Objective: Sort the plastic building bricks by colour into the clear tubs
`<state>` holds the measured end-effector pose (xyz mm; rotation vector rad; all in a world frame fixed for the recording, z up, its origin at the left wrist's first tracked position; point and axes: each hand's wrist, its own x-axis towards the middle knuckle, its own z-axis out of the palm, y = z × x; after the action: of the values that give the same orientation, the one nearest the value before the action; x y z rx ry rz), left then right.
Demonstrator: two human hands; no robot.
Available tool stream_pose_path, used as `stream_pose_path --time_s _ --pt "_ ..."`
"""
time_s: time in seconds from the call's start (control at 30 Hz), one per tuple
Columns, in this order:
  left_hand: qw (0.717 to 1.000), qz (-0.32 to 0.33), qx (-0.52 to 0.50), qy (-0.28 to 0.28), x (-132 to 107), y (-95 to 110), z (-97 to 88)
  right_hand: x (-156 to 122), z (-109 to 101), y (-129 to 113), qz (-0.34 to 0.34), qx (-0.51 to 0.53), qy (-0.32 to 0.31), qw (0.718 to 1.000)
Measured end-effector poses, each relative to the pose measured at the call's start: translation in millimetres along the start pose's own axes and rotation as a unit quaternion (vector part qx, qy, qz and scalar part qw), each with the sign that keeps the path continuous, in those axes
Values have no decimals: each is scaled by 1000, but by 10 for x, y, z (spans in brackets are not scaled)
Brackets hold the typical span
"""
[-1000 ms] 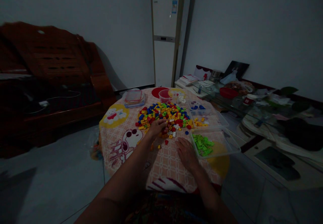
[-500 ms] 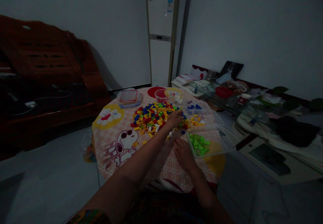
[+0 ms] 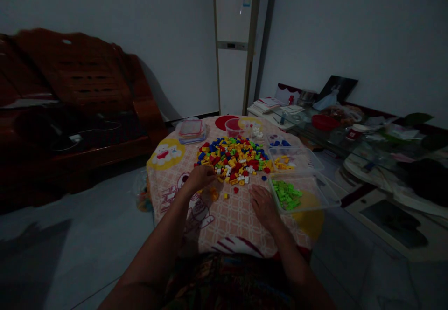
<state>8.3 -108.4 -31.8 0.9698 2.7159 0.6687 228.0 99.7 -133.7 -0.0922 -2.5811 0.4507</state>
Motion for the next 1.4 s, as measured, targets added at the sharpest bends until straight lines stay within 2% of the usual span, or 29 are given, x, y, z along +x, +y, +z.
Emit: stream_pose_path --time_s 0.1,0.23,0.4,0.57,0.7,0.83,0.97,1.03,1.1,1.17,1.23,1.4 --pt "999 -8 31 -22 -88 -36 67 0 -13 -5 -5 -1 3 1000" --pt "998 6 -20 -57 -122 0 174 -7 -17 -7 -1 6 7 1000" --pt "996 12 -52 -68 -139 47 232 -9 -10 -10 4 15 7 1000" --pt "971 3 -214 -107 13 126 145 1 -27 -24 4 16 4 1000" --pt "947 38 -307 -84 258 457 215 4 -26 -27 7 13 4 1000" --pt "932 32 -349 -87 491 966 517 1 -6 -18 3 11 6 1000" --pt "919 42 -390 -50 726 1529 814 4 5 -1 10 10 0 1000" --pt "902 44 -429 -21 818 1762 889 5 7 11 5 13 -4 1000" --pt "891 54 -451 2 852 1902 913 4 9 22 -1 17 -3 1000" --pt "903 87 -420 29 807 1924 904 2 11 29 -4 18 1 1000" --pt "923 126 -360 52 685 1842 885 0 7 26 -4 18 1 1000" --pt "946 210 -245 41 248 1391 790 5 -40 -6 4 24 2 1000"
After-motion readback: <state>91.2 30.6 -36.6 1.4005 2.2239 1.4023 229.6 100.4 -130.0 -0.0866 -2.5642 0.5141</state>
